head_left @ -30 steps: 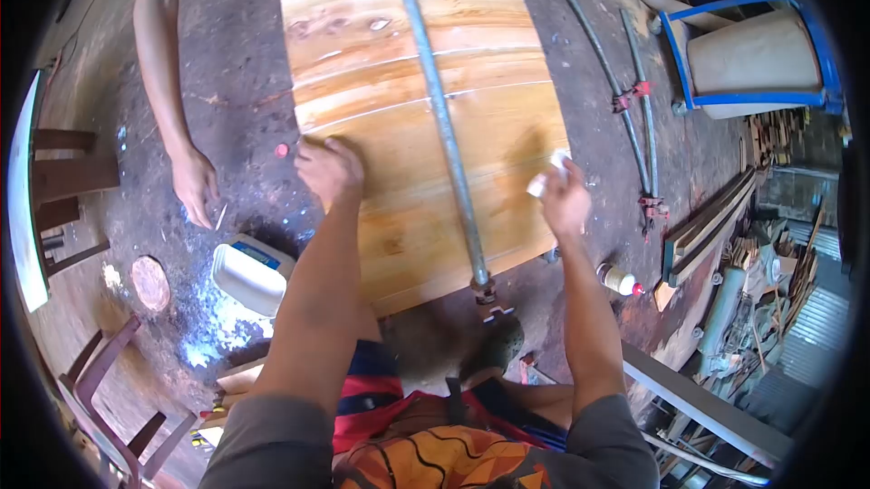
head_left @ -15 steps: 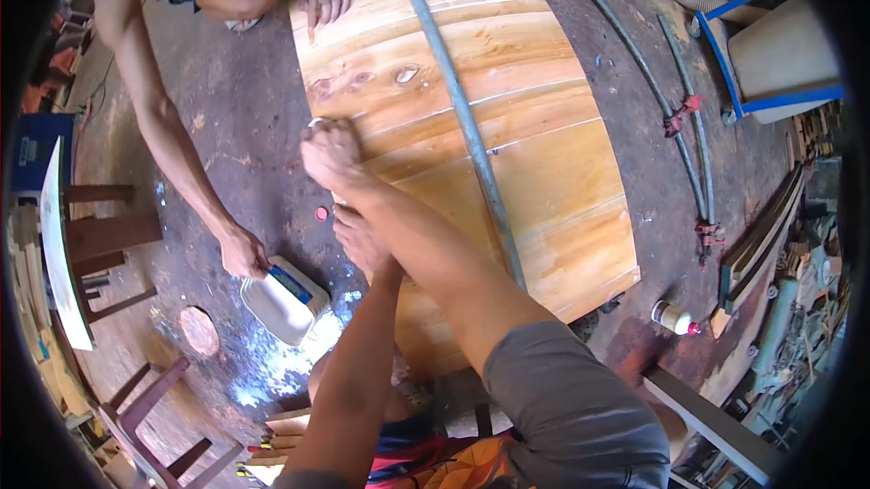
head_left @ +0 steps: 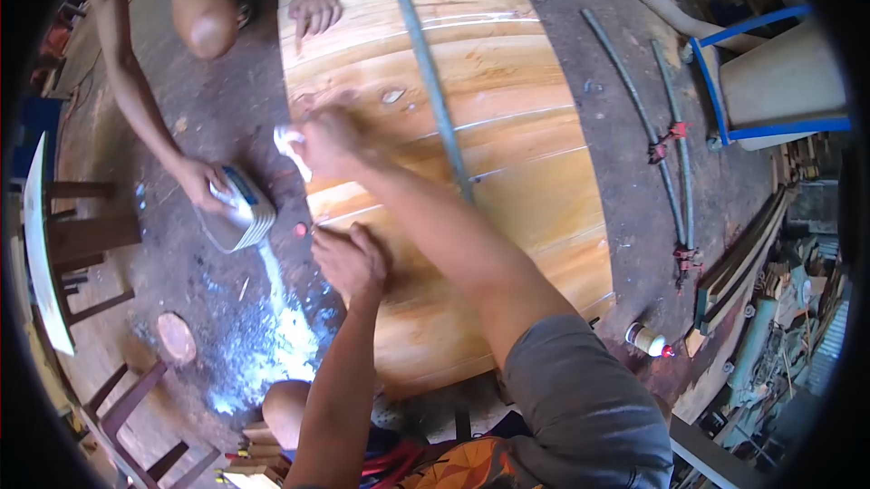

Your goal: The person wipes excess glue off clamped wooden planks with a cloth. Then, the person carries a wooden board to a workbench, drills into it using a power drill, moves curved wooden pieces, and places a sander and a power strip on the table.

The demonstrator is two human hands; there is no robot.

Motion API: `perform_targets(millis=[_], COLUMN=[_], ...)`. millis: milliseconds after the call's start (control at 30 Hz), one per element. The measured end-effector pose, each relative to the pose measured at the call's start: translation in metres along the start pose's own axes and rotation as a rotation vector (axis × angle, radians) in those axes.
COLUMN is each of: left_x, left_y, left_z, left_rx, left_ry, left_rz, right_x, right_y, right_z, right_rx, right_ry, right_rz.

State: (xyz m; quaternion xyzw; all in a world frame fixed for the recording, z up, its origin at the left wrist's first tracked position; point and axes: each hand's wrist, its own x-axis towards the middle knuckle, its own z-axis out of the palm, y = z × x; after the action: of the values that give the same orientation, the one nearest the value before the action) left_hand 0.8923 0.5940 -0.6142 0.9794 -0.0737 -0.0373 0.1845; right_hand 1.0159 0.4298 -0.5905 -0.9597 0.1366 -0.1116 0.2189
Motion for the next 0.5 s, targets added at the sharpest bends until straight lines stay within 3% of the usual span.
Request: perform_targets(millis=[33,67,100,133,233,300,400,500], left_x=[0.0,-0.001,0.0,0.002,-0.001,0.0,0.001,-0.002], left_y=[0.0,-0.002,-0.004,-0.003,0.01,0.01,-0.008,-0.006], left_z=[0.001,0.005,0.006,0.005,-0.001,0.003,0.022,0.018], left_rx=[0.025,0.015,0.013,0.013,0.007,0.019,0.104,0.079], left_ry=[-0.012,0.023,0.021,0.016,0.024,0.037,0.059,0.026], left_rz=[-0.01,0.02,0.023,0.009,0.011,0.023,0.055,0.02], right_x=[0.008,0.01,0.007,0.016,0.039,0.076,0.114,0.095], right_y=[0.022,0.059,0.077,0.121,0.198,0.217,0.224,0.264], right_z=[-0.016,-0.041,-0.09,-0.104,-0.141,-0.109,-0.074,-0.089], right_rx=[0.041,0.312,0.394,0.352,0.044,-0.145,-0.099,-0.205], right_ry=[0.144,0.239,0.43,0.67,0.701,0.287,0.375,0.139], right_rz=[0.016,0.201,0.363,0.365,0.46,0.359,0.368,0.458])
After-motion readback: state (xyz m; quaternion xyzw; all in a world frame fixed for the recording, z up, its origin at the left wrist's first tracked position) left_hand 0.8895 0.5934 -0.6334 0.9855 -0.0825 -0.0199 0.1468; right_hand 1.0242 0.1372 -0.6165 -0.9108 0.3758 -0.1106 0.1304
